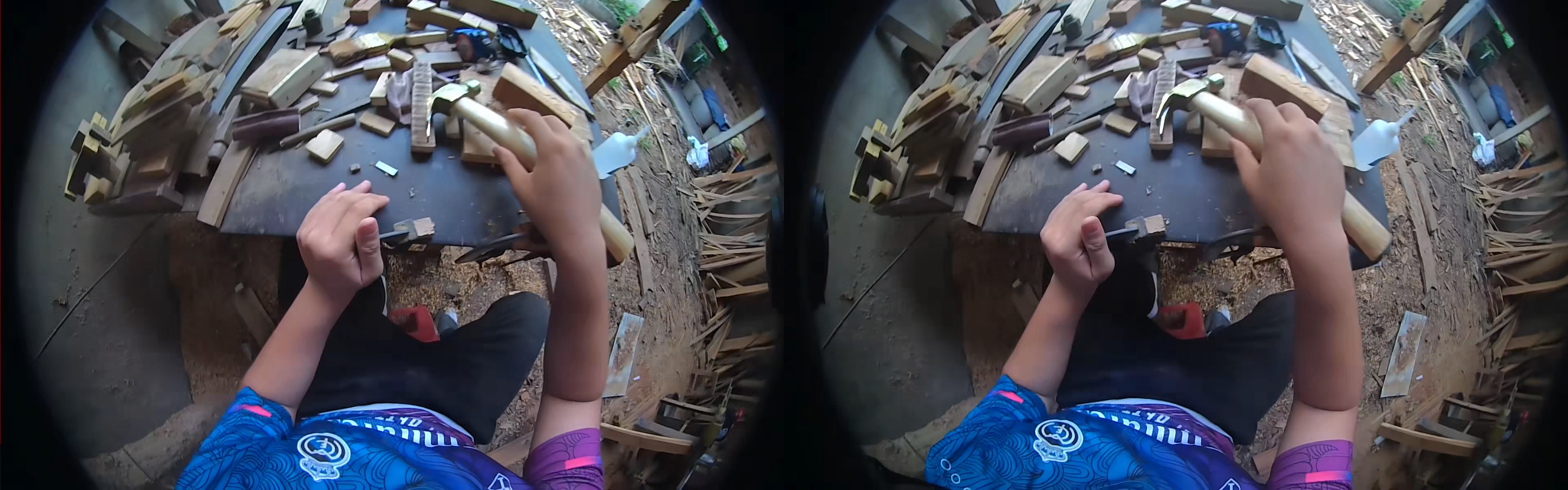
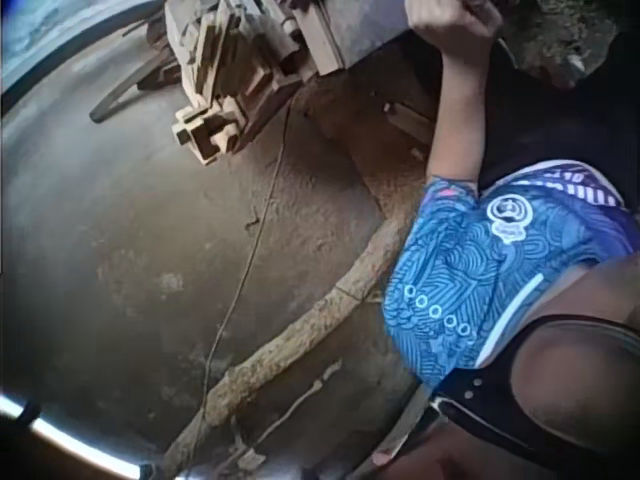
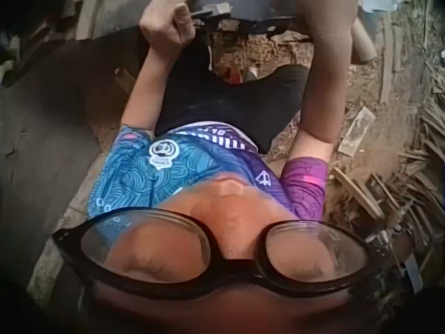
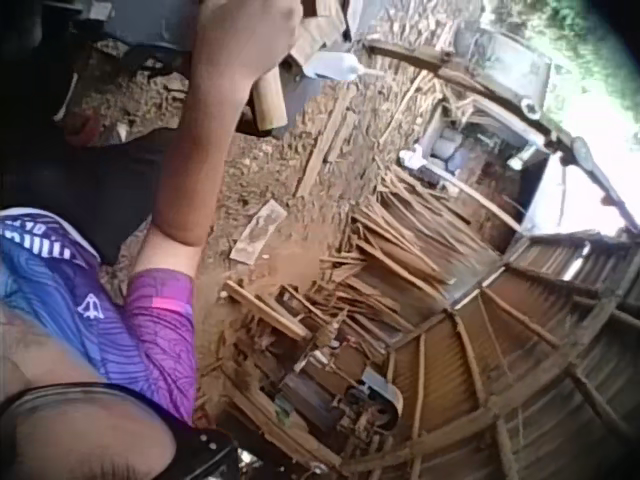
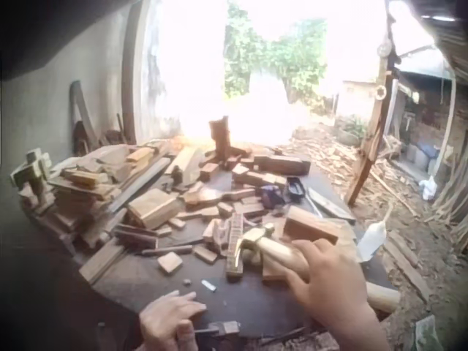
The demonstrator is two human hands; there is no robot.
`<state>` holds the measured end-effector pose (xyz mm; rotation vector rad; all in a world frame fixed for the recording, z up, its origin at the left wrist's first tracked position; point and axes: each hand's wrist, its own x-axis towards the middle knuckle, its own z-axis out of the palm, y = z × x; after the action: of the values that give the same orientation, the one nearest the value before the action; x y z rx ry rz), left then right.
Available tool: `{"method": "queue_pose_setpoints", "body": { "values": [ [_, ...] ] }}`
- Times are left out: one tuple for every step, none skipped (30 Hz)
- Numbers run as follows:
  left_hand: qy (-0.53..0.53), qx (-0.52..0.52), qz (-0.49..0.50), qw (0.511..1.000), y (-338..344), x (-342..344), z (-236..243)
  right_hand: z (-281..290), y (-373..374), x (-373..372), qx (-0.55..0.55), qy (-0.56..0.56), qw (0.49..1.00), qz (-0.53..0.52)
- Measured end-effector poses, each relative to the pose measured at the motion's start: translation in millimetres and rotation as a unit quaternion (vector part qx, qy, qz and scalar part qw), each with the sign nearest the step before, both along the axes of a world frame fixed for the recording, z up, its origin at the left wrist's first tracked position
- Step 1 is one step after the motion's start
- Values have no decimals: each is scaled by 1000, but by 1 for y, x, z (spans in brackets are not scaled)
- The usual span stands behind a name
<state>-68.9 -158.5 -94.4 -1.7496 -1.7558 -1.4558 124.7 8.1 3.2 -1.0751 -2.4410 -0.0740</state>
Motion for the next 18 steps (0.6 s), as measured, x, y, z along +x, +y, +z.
{"method": "queue_pose_setpoints", "body": {
  "values": [
    [-5, -11, 7, 1000, -1, -2, -1, -2, -1, -3, -2, -11, 1000, -2],
    [8, -3, 7, 1000, -1, -3, -1, -3, -3, -7, -12, -16, 1000, 4],
    [21, 6, 5, 1000, -2, -4, -1, -4, -6, -10, 4, -46, 999, -21],
    [18, 0, 10, 1000, -2, -4, -2, -4, -8, -12, 24, -74, 996, -47],
    [21, 6, 8, 1000, -2, -3, -3, -6, -7, -11, 30, -76, 995, -52],
    [25, 13, 6, 1000, -2, -3, -3, -7, -7, -11, 26, -78, 995, -47],
    [23, 9, 9, 1000, -2, -3, -2, -8, -9, -10, 29, -80, 994, -62],
    [30, 16, 5, 999, -1, -3, -1, -7, -10, -10, 32, -81, 993, -76],
    [36, 24, 0, 999, -1, -3, -1, -6, -12, -11, 33, -80, 993, -78],
    [34, 22, 1, 999, -1, -4, -2, -5, -13, -11, 32, -82, 993, -77],
    [39, 25, 0, 999, -1, -4, -2, -4, -13, -11, 31, -82, 993, -81],
    [43, 27, -1, 999, -2, -5, -3, -3, -14, -11, 30, -81, 993, -84],
    [43, 27, 0, 999, -2, -6, -3, -4, -14, -11, 30, -81, 993, -83],
    [39, 24, 0, 999, -2, -7, -3, -5, -13, -12, 31, -80, 993, -79],
    [34, 22, 0, 999, -3, -7, -2, -5, -14, -12, 33, -79, 993, -76],
    [35, 22, 0, 999, -3, -6, -1, -4, -14, -11, 34, -78, 993, -76],
    [28, 11, 1, 1000, -3, -5, 0, -4, -14, -11, 14, -80, 993, -86],
    [21, 0, 2, 1000, -3, -4, 0, -3, -15, -10, -6, -81, 992, -96]
  ]
}}
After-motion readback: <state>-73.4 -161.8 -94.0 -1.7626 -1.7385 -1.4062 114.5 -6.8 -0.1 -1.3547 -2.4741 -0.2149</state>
